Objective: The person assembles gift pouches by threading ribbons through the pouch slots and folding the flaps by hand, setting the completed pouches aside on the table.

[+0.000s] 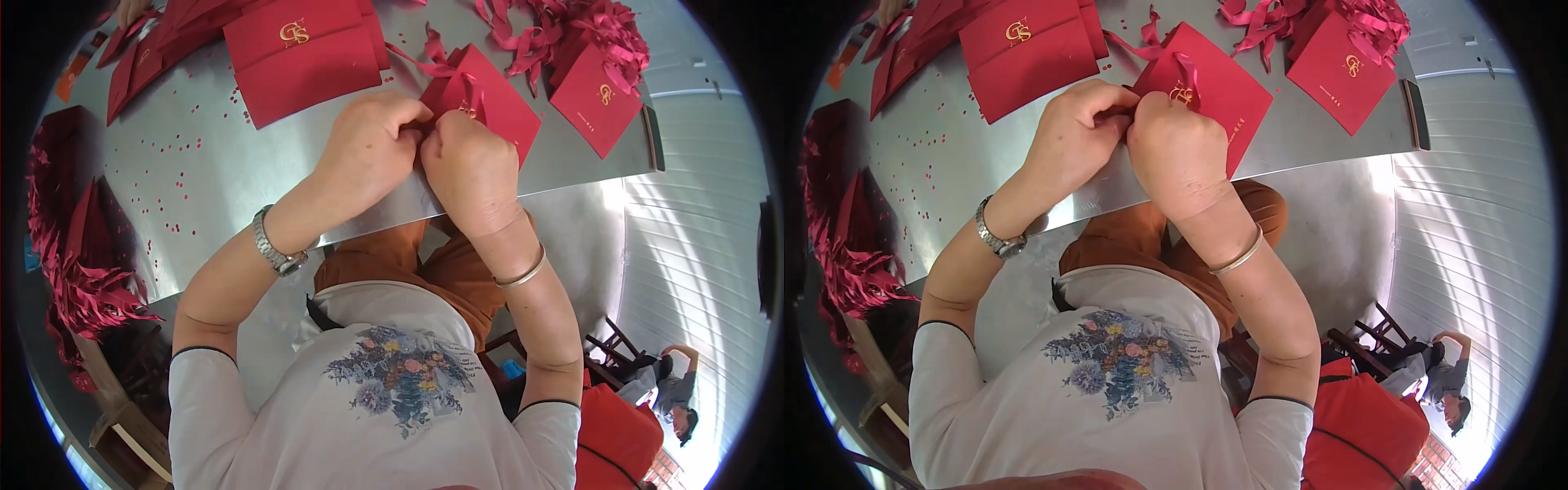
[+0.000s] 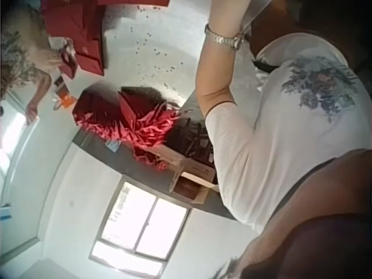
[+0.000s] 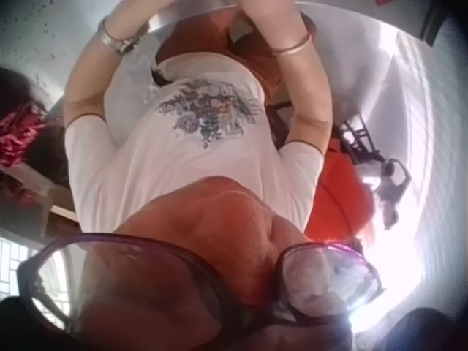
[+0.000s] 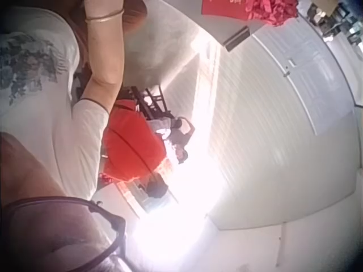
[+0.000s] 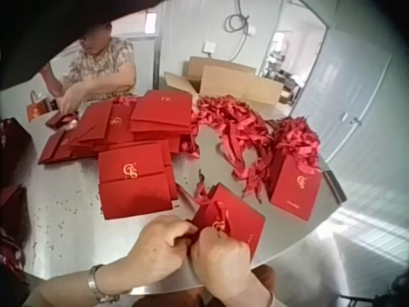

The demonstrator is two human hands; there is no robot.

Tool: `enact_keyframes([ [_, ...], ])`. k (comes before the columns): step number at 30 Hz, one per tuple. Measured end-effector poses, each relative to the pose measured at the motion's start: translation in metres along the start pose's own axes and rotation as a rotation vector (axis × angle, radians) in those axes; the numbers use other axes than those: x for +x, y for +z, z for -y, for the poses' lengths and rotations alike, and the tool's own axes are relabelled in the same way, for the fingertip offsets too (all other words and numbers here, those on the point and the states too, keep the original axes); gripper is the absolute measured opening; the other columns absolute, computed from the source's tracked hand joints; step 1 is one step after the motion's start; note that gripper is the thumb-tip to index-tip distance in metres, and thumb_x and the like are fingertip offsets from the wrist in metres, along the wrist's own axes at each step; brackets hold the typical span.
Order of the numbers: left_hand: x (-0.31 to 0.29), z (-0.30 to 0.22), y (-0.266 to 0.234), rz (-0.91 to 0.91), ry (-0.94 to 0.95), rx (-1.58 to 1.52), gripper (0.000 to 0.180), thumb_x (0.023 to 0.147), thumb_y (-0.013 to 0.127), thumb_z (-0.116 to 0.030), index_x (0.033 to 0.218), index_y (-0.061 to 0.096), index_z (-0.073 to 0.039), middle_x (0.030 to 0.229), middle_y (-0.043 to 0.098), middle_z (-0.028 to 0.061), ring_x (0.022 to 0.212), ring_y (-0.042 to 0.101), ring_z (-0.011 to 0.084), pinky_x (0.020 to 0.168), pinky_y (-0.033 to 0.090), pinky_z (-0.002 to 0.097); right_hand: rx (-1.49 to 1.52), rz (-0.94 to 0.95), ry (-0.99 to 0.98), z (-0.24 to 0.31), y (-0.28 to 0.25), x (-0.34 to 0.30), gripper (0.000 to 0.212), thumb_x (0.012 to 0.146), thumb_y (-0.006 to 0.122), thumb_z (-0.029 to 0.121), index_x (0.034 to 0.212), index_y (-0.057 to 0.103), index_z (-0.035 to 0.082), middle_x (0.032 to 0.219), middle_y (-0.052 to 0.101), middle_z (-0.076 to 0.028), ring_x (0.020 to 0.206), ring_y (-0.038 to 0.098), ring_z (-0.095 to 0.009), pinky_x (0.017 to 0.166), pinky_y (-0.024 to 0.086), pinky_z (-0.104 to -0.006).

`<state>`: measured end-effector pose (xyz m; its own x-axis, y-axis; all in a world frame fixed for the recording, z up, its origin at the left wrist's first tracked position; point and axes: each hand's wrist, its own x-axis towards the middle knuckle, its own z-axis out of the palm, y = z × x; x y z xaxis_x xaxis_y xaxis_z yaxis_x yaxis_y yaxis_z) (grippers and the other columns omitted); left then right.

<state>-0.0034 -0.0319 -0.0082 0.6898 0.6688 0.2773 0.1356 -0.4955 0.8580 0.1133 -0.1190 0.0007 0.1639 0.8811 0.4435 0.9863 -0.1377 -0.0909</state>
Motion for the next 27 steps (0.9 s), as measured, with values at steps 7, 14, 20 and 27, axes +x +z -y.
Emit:
enact_keyframes([
  [7,-0.001,0.007,0.006,-0.105,0.099,0.09,0.017,0.073,0.062,0.005,0.086,0.069,-0.002,0.089,0.064,0.0127,0.088,0.059,0.0329,0.078,0.049,0.0405,0.284,0.028,0.241,0.0,0.002,0.003,0.012,0.078,0.063,0.011,0.071,0.063,0.001,0.063,0.063,-0.015,0.056,0.064,-0.032,0.052,0.053,-0.0398],
  [14,0.006,0.002,-0.005,0.021,0.293,0.193,0.032,0.073,0.062,0.011,0.102,0.065,-0.002,0.106,0.062,0.0112,0.093,0.059,0.0297,0.08,0.05,0.0365,0.466,-0.049,0.322,-0.01,-0.002,0.0,0.006,0.077,0.065,0.008,0.073,0.064,0.003,0.062,0.063,-0.012,0.054,0.064,-0.028,0.051,0.052,-0.0364],
  [20,0.008,-0.001,-0.009,0.045,0.284,0.084,0.027,0.071,0.063,0.005,0.097,0.064,0.0,0.095,0.062,0.0121,0.085,0.06,0.032,0.075,0.051,0.0389,0.538,-0.118,0.361,-0.009,-0.001,-0.006,0.005,0.077,0.065,0.006,0.073,0.064,0.004,0.064,0.064,-0.01,0.055,0.064,-0.027,0.052,0.052,-0.0353],
  [27,0.012,0.001,-0.014,0.18,-0.19,0.01,0.019,0.077,0.068,0.0,0.095,0.063,0.002,0.087,0.059,0.0068,0.075,0.058,0.0152,0.066,0.049,0.0283,0.402,-0.099,0.297,-0.006,0.012,-0.012,0.007,0.077,0.066,0.009,0.072,0.062,0.006,0.065,0.063,-0.009,0.054,0.063,-0.028,0.05,0.051,-0.037],
])
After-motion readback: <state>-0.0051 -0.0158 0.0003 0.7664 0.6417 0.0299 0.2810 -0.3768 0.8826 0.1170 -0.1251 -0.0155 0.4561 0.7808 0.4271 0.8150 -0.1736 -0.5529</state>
